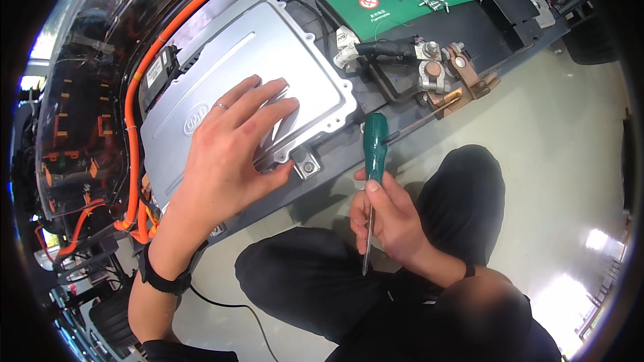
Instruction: Use a screwdriver to inspect and disassemble parts of a large electrical battery management component.
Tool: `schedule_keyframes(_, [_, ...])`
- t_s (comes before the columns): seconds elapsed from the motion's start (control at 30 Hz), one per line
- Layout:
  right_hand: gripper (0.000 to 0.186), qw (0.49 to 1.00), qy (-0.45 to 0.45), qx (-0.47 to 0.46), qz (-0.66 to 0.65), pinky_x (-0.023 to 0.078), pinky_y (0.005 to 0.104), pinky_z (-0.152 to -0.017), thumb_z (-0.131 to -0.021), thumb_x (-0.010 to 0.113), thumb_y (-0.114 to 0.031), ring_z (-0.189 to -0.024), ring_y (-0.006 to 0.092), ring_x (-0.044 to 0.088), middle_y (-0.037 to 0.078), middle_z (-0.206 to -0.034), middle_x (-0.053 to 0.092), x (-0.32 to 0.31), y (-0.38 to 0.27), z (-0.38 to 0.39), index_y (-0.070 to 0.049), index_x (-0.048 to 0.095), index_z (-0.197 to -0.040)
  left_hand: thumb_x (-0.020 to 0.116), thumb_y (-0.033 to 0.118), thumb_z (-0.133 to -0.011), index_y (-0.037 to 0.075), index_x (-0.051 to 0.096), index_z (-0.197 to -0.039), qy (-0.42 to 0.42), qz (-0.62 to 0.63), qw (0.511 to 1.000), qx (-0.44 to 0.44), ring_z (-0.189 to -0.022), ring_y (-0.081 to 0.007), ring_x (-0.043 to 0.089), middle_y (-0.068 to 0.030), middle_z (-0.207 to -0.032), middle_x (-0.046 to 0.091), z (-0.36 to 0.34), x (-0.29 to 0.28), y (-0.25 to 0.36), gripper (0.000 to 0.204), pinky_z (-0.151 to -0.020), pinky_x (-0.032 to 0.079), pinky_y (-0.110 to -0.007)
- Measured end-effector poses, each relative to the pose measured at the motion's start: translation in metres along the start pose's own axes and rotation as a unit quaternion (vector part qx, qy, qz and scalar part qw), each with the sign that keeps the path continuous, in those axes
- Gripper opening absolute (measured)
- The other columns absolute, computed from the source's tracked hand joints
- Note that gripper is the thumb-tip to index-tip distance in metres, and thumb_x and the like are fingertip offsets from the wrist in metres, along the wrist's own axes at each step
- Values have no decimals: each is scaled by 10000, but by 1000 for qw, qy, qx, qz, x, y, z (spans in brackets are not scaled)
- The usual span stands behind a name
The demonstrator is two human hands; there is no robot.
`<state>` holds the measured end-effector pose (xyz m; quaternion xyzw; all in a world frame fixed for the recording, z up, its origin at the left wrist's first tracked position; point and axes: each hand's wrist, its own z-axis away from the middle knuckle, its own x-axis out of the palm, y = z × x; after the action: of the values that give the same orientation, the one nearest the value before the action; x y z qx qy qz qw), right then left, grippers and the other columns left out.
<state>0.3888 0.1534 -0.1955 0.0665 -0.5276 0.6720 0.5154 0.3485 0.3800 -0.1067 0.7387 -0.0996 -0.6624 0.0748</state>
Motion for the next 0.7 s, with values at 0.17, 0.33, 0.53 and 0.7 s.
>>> schedule_keyframes(0.17, [323,997,1,52,-50,477,300,-466,-1028,317,-282,-593,164,489,91,-705,476,10,-3,-5,-49,353,-1248,763,80,-557,86,610,-1116,5,30,1000,-9,-1205,-367,501,-109,-1246,573,-1,0,2,580,-935,459,-431])
schedule_keyframes(0.33, [307,997,-32,43,-50,469,295,-476,-1027,318,-283,-591,158,480,73,-707,453,18,-20,-10,-54,365,-1225,756,74,-564,82,606,-1101,4,40,999,-17,-1195,-373,516,-111,-1247,590,3,3,1,558,-940,460,-427])
schedule_keyframes(0.53, [280,991,-13,26,-130,484,328,-500,-1024,322,-305,-570,143,449,51,-702,438,16,-11,-5,-89,385,-1192,753,75,-577,78,594,-1088,19,42,999,-15,-1193,-373,520,-105,-1239,599,3,3,1,534,-937,464,-427])
schedule_keyframes(0.7, [295,984,6,41,-172,476,322,-492,-1025,318,-326,-574,145,453,44,-698,437,17,-9,-5,-91,392,-1187,758,46,-557,66,596,-1103,17,43,999,-16,-1207,-370,515,-115,-1240,600,0,4,4,569,-949,464,-420])
